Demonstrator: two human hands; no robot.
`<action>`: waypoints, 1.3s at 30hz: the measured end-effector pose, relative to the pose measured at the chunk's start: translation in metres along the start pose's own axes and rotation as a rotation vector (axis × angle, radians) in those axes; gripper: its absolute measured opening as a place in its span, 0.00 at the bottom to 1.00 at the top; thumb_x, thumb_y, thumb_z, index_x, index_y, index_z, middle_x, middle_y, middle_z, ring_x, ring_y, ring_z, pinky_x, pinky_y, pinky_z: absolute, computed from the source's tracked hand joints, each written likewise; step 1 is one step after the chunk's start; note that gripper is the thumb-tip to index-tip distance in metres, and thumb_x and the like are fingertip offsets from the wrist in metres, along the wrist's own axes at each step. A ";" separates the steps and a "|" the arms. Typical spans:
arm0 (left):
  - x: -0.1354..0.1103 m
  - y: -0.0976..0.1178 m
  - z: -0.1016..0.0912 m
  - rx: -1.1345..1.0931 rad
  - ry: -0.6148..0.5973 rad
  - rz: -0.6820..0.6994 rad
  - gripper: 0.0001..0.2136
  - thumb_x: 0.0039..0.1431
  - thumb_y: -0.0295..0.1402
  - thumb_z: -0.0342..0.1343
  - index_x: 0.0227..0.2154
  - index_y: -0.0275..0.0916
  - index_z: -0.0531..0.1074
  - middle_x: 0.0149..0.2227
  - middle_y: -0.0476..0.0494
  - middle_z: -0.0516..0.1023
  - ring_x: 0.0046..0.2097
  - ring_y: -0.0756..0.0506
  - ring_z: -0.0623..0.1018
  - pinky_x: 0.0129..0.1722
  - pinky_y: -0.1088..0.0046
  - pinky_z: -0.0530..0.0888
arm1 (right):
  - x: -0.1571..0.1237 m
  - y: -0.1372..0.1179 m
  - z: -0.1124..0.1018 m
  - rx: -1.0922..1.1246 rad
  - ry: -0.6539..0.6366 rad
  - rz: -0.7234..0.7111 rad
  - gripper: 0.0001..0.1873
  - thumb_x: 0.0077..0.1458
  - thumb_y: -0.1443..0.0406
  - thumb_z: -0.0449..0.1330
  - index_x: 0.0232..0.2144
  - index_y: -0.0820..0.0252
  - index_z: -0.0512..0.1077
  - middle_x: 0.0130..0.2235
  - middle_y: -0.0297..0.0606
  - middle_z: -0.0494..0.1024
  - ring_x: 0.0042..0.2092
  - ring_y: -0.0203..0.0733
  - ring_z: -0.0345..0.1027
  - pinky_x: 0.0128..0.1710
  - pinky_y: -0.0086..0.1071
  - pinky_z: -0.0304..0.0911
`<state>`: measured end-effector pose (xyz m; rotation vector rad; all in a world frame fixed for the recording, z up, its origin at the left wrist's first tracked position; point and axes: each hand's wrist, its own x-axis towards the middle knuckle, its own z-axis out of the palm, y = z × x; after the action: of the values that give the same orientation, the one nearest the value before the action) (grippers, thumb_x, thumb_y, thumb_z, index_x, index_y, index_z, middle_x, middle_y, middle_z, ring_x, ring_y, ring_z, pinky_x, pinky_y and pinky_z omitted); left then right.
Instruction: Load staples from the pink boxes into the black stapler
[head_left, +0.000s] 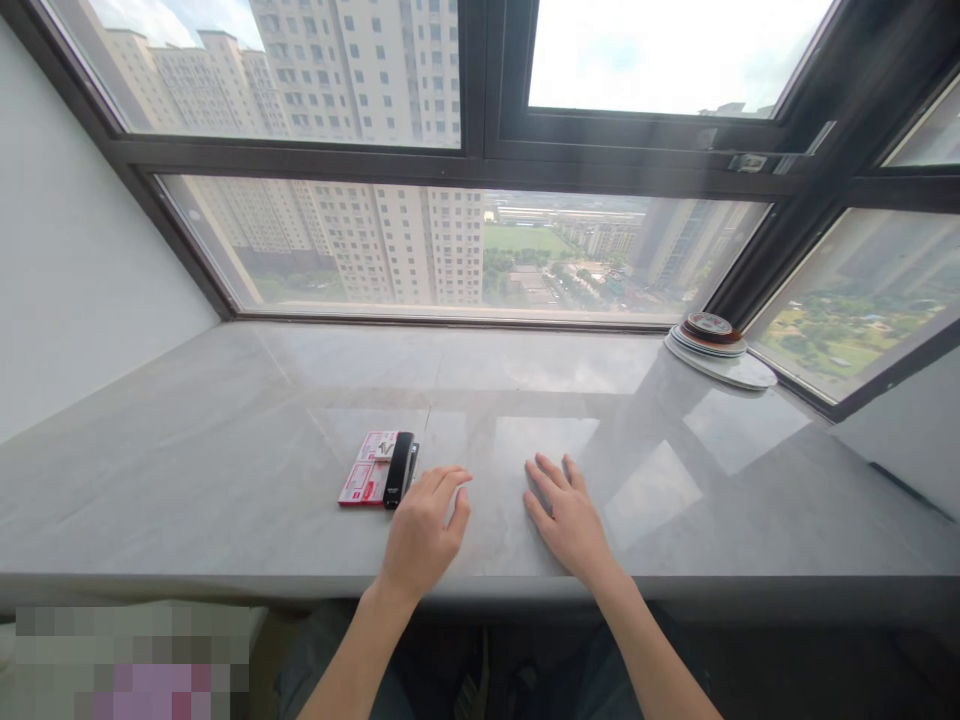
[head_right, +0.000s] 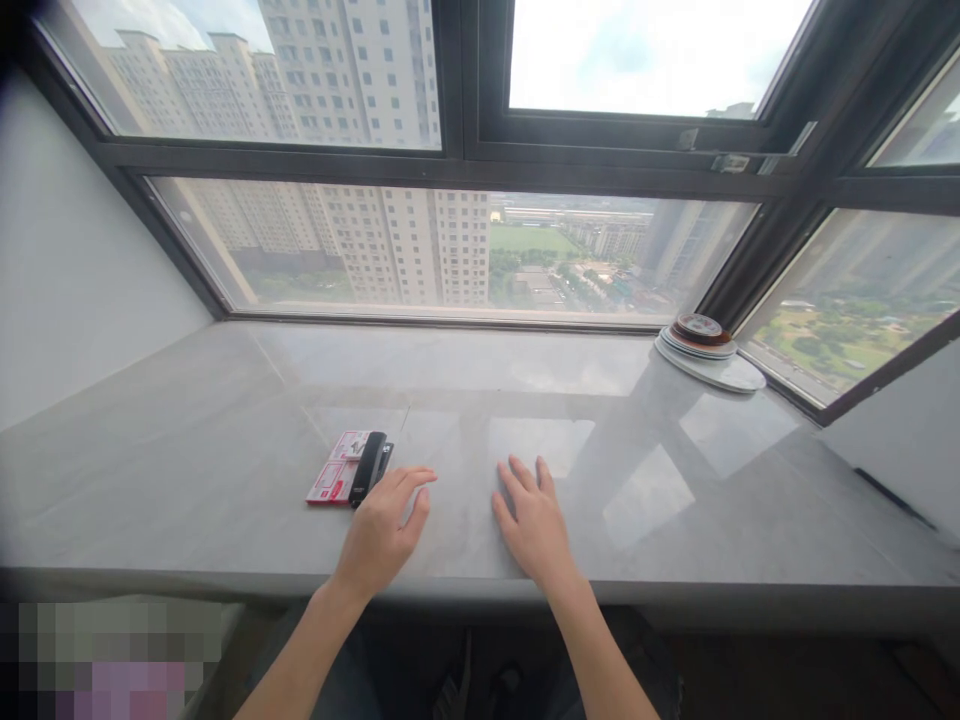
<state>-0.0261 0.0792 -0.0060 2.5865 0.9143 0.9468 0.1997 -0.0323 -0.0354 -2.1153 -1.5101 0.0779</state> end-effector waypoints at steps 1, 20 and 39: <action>0.003 0.008 0.012 0.013 -0.055 0.010 0.18 0.72 0.36 0.46 0.61 0.46 0.67 0.62 0.43 0.71 0.63 0.43 0.71 0.64 0.59 0.69 | -0.003 0.002 -0.001 -0.074 -0.025 0.003 0.28 0.69 0.55 0.49 0.68 0.47 0.62 0.71 0.30 0.57 0.74 0.58 0.33 0.70 0.51 0.43; 0.000 0.009 0.058 0.208 -0.150 -0.015 0.27 0.71 0.44 0.46 0.70 0.52 0.55 0.73 0.46 0.54 0.74 0.37 0.52 0.70 0.45 0.55 | -0.011 -0.011 0.003 -0.310 -0.074 0.009 0.36 0.68 0.46 0.49 0.72 0.46 0.52 0.74 0.35 0.44 0.74 0.65 0.27 0.68 0.62 0.31; 0.005 0.010 0.060 0.210 -0.152 -0.017 0.26 0.71 0.45 0.46 0.70 0.52 0.56 0.73 0.45 0.53 0.74 0.37 0.52 0.70 0.43 0.54 | -0.012 -0.018 -0.004 -0.294 -0.070 0.018 0.34 0.68 0.48 0.49 0.72 0.48 0.55 0.74 0.38 0.47 0.74 0.65 0.31 0.68 0.62 0.33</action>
<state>0.0203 0.0742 -0.0450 2.7735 1.0417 0.6696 0.1809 -0.0403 -0.0271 -2.3771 -1.6272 -0.0687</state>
